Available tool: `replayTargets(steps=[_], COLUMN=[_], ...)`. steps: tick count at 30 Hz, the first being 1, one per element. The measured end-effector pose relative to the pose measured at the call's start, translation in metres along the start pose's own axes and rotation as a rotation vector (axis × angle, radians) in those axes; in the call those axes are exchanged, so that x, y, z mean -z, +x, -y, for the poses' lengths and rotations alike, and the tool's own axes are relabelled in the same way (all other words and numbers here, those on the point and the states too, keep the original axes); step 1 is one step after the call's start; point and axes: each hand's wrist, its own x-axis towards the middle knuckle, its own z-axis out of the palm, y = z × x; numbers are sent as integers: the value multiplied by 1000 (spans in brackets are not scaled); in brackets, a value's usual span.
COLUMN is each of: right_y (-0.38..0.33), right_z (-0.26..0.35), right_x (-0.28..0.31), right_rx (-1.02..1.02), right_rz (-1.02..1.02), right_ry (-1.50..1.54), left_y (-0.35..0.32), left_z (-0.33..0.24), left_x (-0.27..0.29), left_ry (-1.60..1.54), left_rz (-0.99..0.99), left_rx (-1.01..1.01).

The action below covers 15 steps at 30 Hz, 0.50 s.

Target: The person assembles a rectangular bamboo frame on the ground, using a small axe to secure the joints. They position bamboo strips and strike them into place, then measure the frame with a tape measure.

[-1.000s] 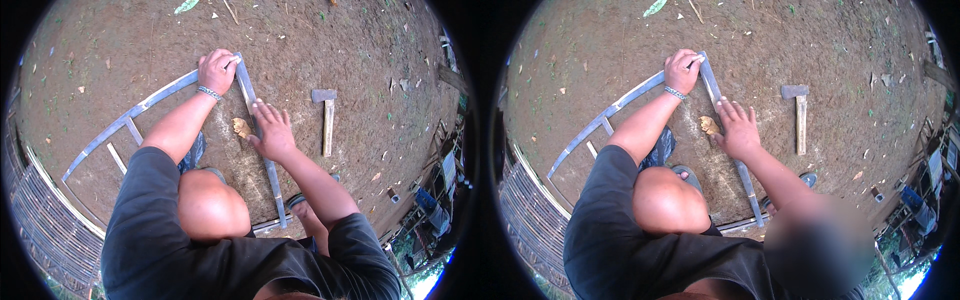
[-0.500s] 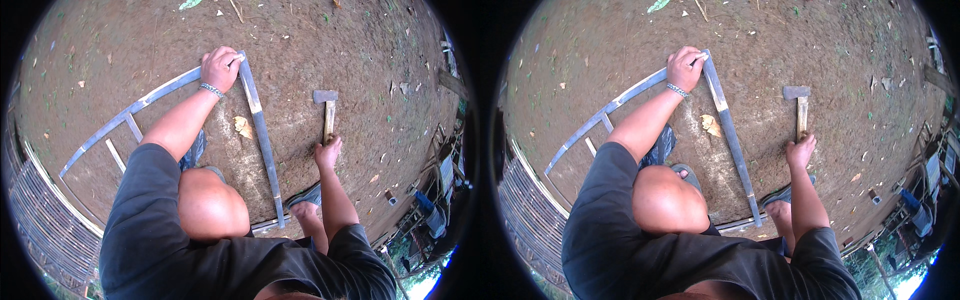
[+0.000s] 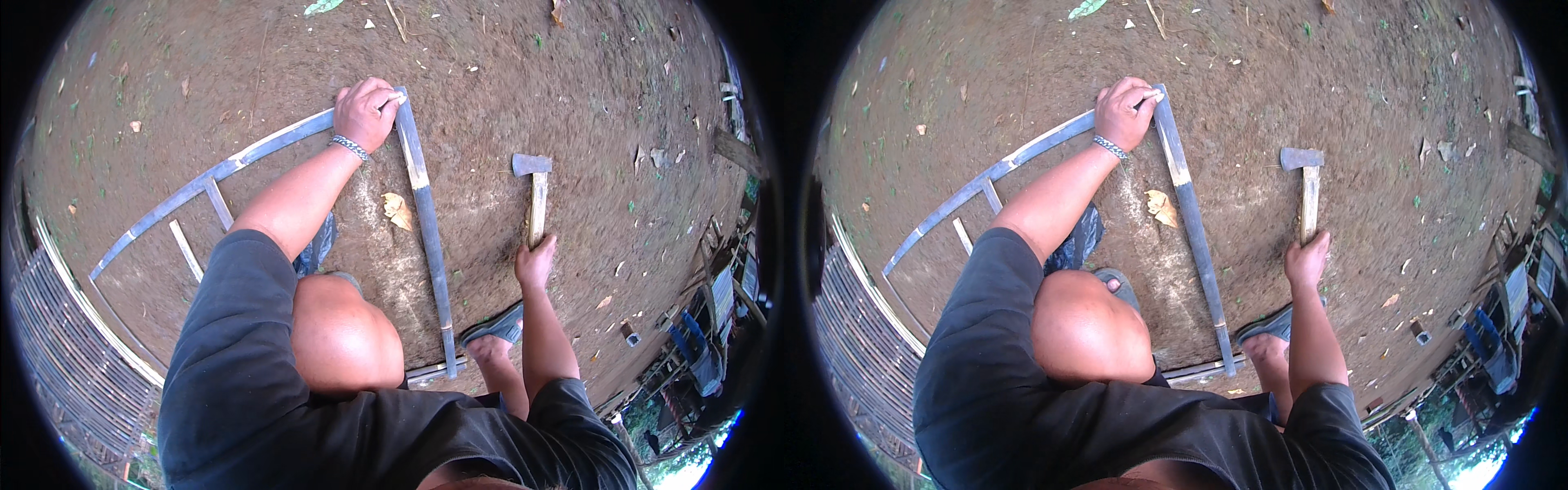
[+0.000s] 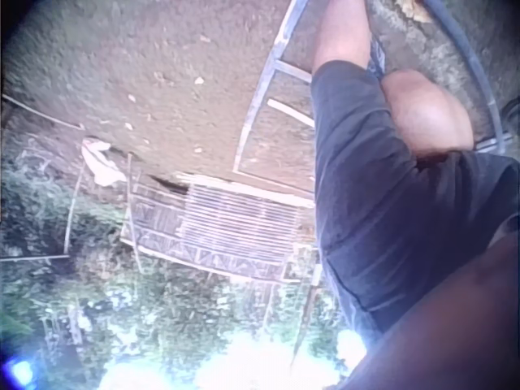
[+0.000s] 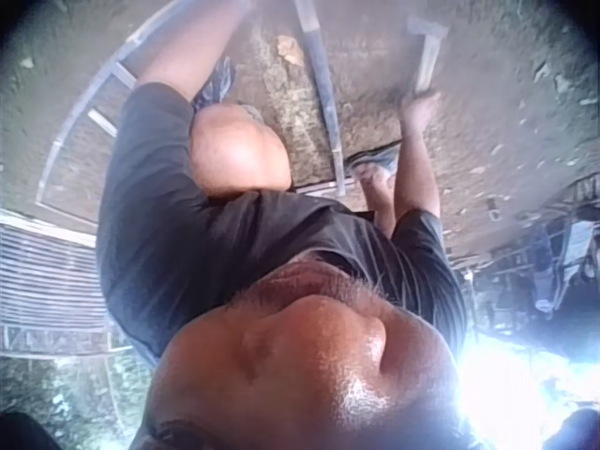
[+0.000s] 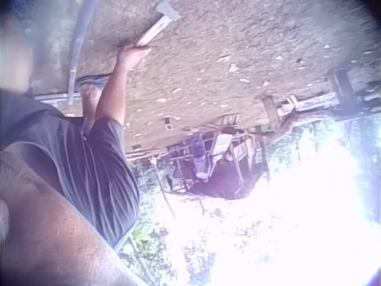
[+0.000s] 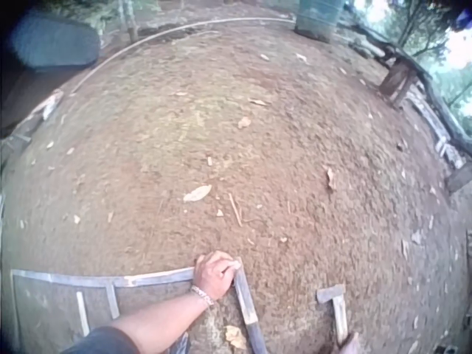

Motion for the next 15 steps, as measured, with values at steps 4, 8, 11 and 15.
replayTargets(steps=[4, 8, 11, 15], right_y=[-20, -43, -35, -24], right_z=[55, 121, 154, 194], right_x=[25, 36, 25, 26], right_rx=[3, 73, 296, 464], right_rz=[168, 495, 493, 430], right_ry=[241, 415, 266, 253], left_y=[-1, -2, 0, 1], left_z=[-1, 2, 0, -4], left_x=[3, 4, 2, 3], left_ry=[9, 25, 15, 16], left_rz=[-4, -3, -11, -12], left_rx=[-5, -3, -1, 17])
